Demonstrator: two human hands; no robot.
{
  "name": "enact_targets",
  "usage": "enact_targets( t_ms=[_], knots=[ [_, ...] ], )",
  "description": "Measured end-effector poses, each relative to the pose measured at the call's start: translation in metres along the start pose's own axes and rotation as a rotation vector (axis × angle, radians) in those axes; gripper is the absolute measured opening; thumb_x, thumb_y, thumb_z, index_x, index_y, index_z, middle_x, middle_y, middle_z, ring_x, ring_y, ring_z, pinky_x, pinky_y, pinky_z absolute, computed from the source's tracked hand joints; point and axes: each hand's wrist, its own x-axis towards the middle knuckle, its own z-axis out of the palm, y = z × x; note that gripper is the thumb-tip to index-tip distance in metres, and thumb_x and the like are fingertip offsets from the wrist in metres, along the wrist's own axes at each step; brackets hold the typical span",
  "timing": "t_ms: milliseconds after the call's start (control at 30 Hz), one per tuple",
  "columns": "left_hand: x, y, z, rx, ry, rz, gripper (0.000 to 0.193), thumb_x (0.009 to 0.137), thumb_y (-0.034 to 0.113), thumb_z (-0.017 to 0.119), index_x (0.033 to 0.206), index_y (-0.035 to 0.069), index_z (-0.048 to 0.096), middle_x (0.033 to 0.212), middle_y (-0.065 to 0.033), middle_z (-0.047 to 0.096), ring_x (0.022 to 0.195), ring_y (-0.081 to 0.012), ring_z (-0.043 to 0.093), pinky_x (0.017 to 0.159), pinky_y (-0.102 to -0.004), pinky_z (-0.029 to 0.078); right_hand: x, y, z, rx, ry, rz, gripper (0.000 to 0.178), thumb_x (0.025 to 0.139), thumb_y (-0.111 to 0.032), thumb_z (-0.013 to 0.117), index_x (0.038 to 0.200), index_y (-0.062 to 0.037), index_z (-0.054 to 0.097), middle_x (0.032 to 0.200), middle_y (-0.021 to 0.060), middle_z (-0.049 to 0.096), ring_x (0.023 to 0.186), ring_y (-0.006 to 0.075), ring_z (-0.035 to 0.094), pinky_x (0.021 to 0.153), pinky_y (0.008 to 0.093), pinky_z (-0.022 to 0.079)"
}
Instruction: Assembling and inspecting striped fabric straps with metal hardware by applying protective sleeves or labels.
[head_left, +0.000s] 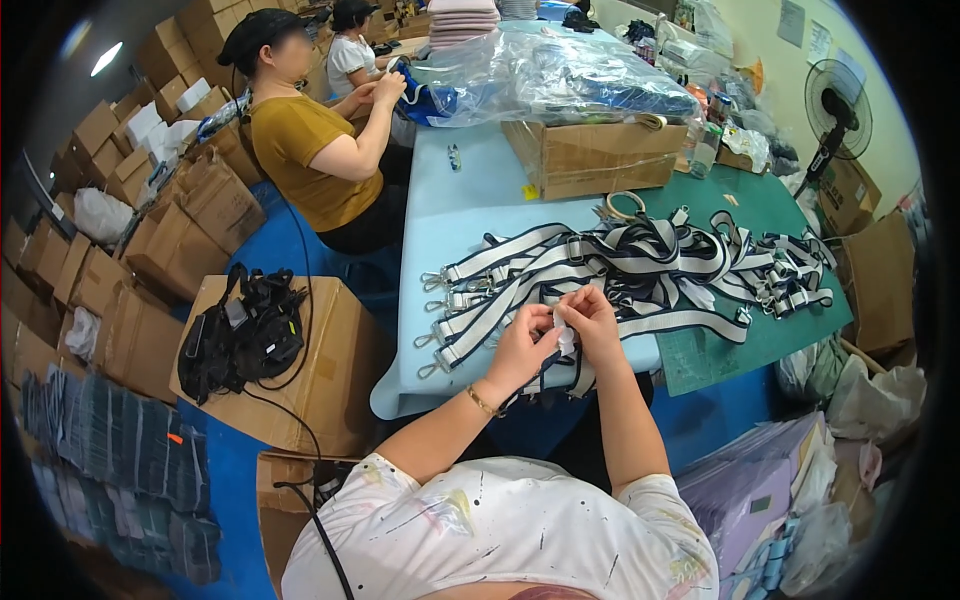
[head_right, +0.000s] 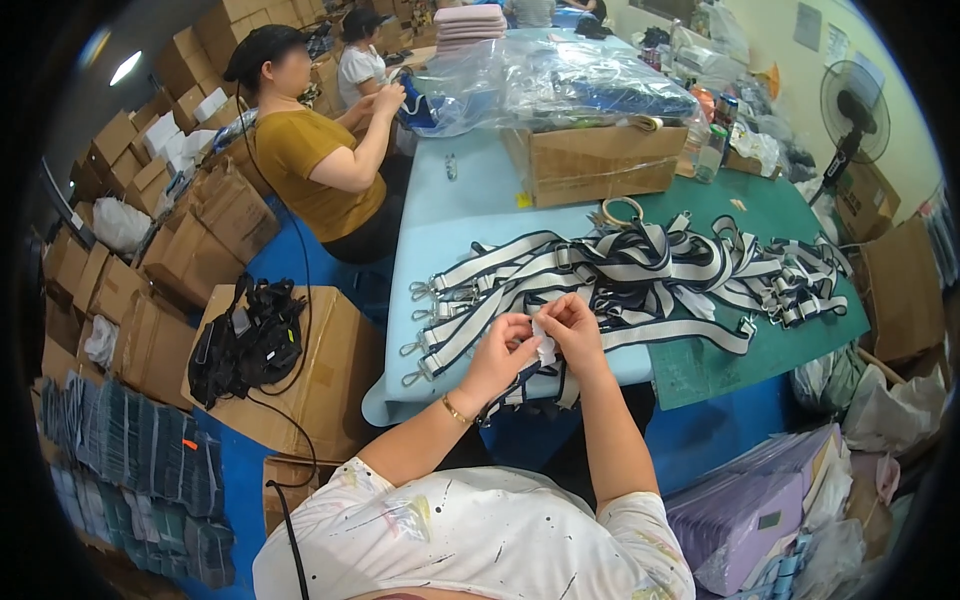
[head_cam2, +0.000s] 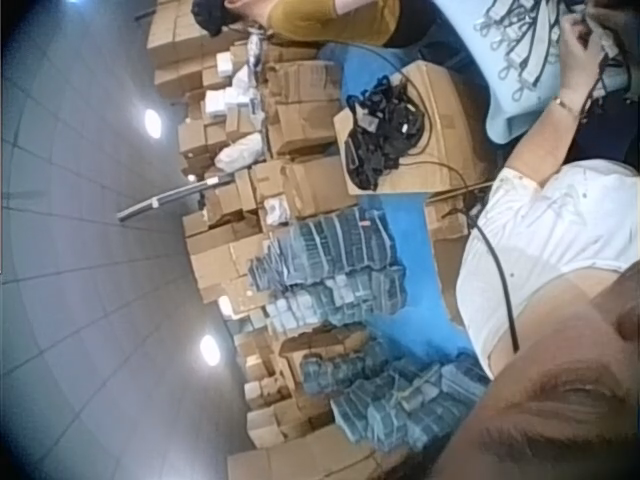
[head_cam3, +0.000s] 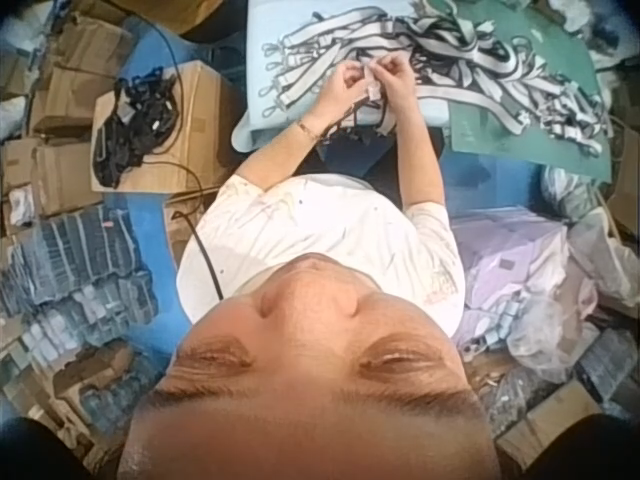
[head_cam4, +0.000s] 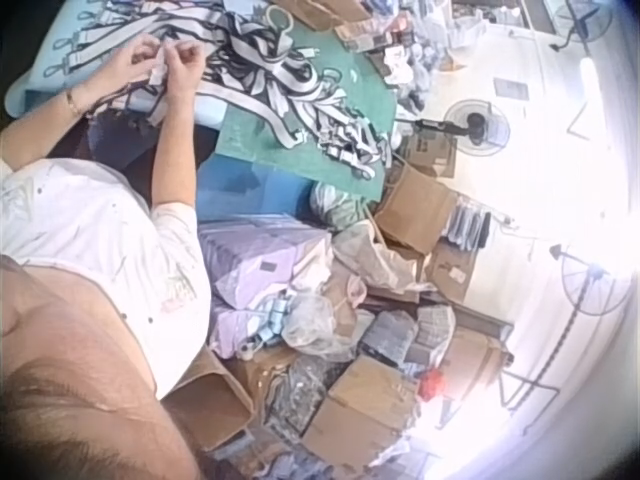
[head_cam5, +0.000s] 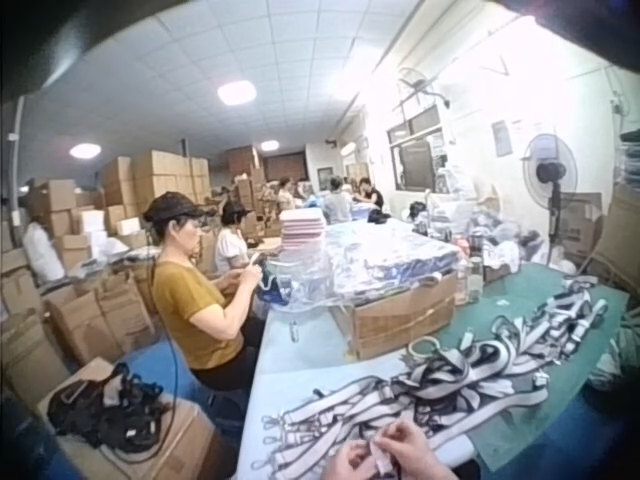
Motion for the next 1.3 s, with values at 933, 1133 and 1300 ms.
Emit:
enact_targets(
  t_ms=[933,1133,1300],
  knots=[
    [-0.019,-0.005,-0.02,0.034,-0.218,0.24,0.048,0.085,0.025,0.067,0.123,0.004,0.047,0.116,-0.0142,0.059,0.101,-0.0305,0.06,0.081,-0.0354,0.048,-0.002,-0.003,0.0,0.007,0.001,-0.022,0.024,0.081,0.007,0.065,0.085,-0.0093,0.047,0.088,0.0048,0.059,0.078,0.0112,0.057,0.07,0.0226,0.046],
    [-0.021,-0.006,-0.022,0.059,-0.223,0.251,0.048,0.084,0.024,0.068,0.123,0.005,0.049,0.113,-0.0133,0.06,0.097,-0.0278,0.06,0.076,-0.0327,0.049,-0.003,-0.001,-0.003,0.011,0.011,-0.001,0.025,0.079,0.009,0.065,0.087,-0.0083,0.049,0.09,0.006,0.06,0.083,0.0133,0.058,0.075,0.0247,0.048],
    [-0.021,-0.009,-0.021,0.039,-0.237,0.235,0.046,0.085,0.024,0.067,0.123,0.004,0.049,0.115,-0.0136,0.059,0.103,-0.0297,0.058,0.088,-0.0362,0.046,-0.003,0.0,-0.004,0.0,-0.001,-0.01,0.023,0.08,0.009,0.064,0.087,-0.0074,0.049,0.092,0.0066,0.06,0.087,0.0139,0.058,0.079,0.0257,0.048]
  ],
)
